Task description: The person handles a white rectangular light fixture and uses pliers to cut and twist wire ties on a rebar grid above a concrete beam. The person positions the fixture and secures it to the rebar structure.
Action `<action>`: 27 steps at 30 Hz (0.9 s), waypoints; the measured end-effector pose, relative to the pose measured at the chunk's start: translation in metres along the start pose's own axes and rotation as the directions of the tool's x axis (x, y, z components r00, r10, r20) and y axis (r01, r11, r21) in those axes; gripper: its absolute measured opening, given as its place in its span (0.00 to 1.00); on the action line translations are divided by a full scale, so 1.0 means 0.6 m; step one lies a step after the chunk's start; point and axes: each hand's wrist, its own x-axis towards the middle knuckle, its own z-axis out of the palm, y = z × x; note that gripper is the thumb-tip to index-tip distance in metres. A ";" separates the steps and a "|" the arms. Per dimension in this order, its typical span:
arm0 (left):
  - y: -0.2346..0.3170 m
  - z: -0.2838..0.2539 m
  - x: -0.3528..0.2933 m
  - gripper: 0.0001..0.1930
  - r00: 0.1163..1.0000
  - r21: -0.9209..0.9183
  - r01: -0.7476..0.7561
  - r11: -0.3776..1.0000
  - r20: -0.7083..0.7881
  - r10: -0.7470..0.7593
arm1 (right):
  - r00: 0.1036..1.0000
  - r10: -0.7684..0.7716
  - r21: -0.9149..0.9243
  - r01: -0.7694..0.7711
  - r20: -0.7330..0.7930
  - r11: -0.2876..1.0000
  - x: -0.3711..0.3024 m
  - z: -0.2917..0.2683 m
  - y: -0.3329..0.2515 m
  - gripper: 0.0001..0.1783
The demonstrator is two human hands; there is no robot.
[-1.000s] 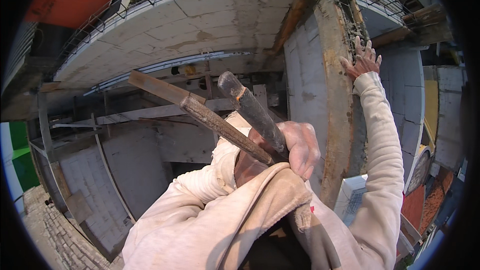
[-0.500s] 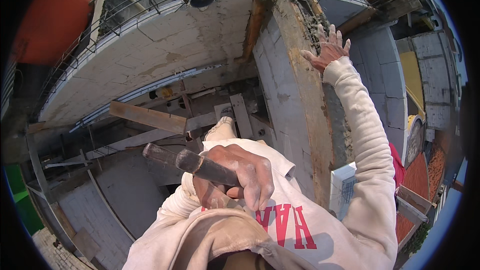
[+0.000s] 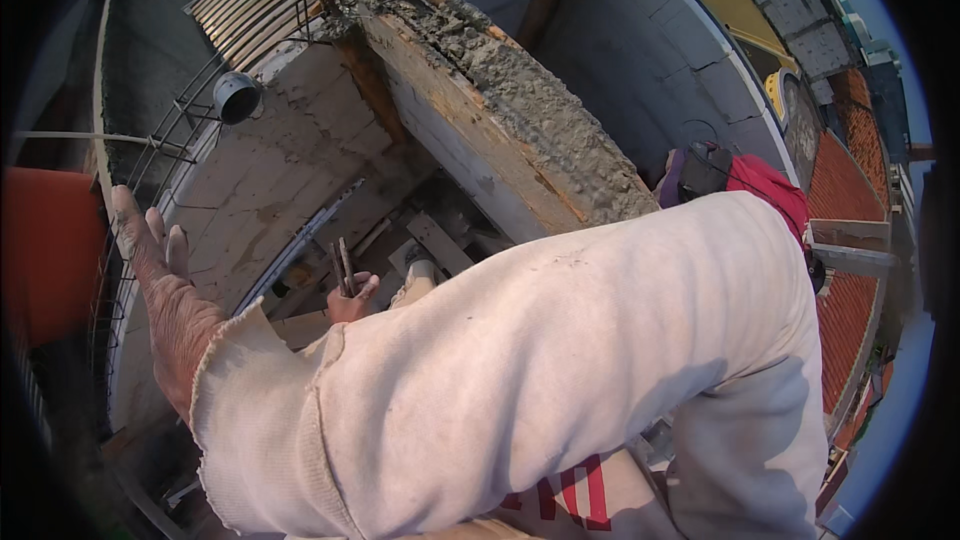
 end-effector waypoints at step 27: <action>-0.323 -0.060 -0.064 0.18 0.824 0.435 0.559 0.706 -0.383 -0.417 | 0.946 -0.318 0.244 0.293 0.069 0.925 -0.022 0.065 -0.049 0.23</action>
